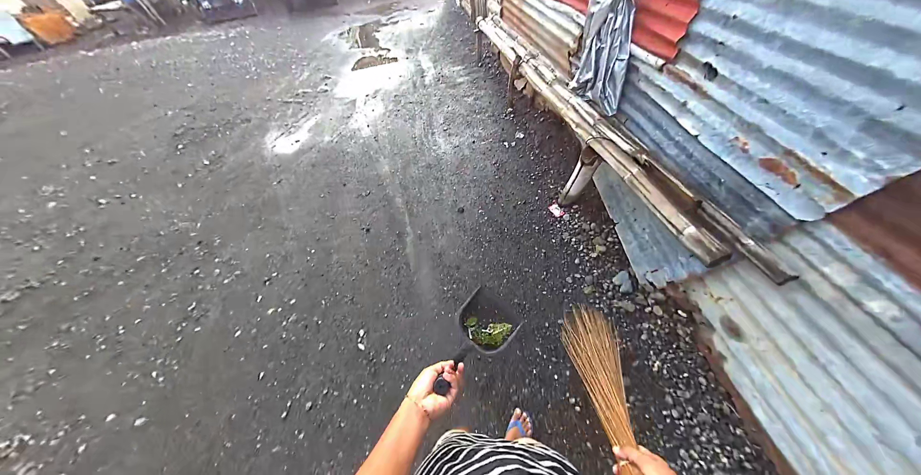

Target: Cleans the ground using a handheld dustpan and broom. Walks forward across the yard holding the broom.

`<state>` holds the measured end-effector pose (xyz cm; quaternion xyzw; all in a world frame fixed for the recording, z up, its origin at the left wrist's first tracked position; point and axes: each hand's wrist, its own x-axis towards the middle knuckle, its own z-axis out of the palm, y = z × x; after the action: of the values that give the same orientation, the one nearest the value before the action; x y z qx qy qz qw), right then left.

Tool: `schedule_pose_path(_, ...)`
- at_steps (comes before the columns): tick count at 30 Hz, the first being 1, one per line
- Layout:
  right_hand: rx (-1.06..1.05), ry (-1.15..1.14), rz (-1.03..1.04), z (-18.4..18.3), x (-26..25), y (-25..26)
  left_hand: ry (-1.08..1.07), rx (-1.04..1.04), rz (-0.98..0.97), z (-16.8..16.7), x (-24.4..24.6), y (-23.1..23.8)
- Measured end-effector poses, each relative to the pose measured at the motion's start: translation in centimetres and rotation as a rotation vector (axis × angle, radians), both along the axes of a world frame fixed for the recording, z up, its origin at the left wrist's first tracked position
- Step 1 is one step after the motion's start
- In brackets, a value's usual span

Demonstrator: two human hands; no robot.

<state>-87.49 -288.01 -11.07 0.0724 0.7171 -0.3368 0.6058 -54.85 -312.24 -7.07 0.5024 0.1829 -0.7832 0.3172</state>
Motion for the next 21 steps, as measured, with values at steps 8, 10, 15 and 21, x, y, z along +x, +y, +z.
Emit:
schedule_pose_path(8,-0.036,0.046,0.069,-0.7,-10.9,-24.5,0.017,0.065,-0.113,-3.6,-12.0,-21.9)
schedule_pose_path(10,-0.005,0.079,0.080,-0.8,-12.4,-29.1,0.026,0.081,-0.155,-5.6,-15.0,-27.6)
schedule_pose_path(15,0.090,0.229,0.208,0.0,-15.4,-40.1,0.036,0.086,-0.278,-8.6,-23.6,-43.3)
schedule_pose_path(21,0.135,0.297,0.302,-0.2,-21.6,-49.7,-0.055,0.092,-0.323,-10.6,-34.8,-58.5)
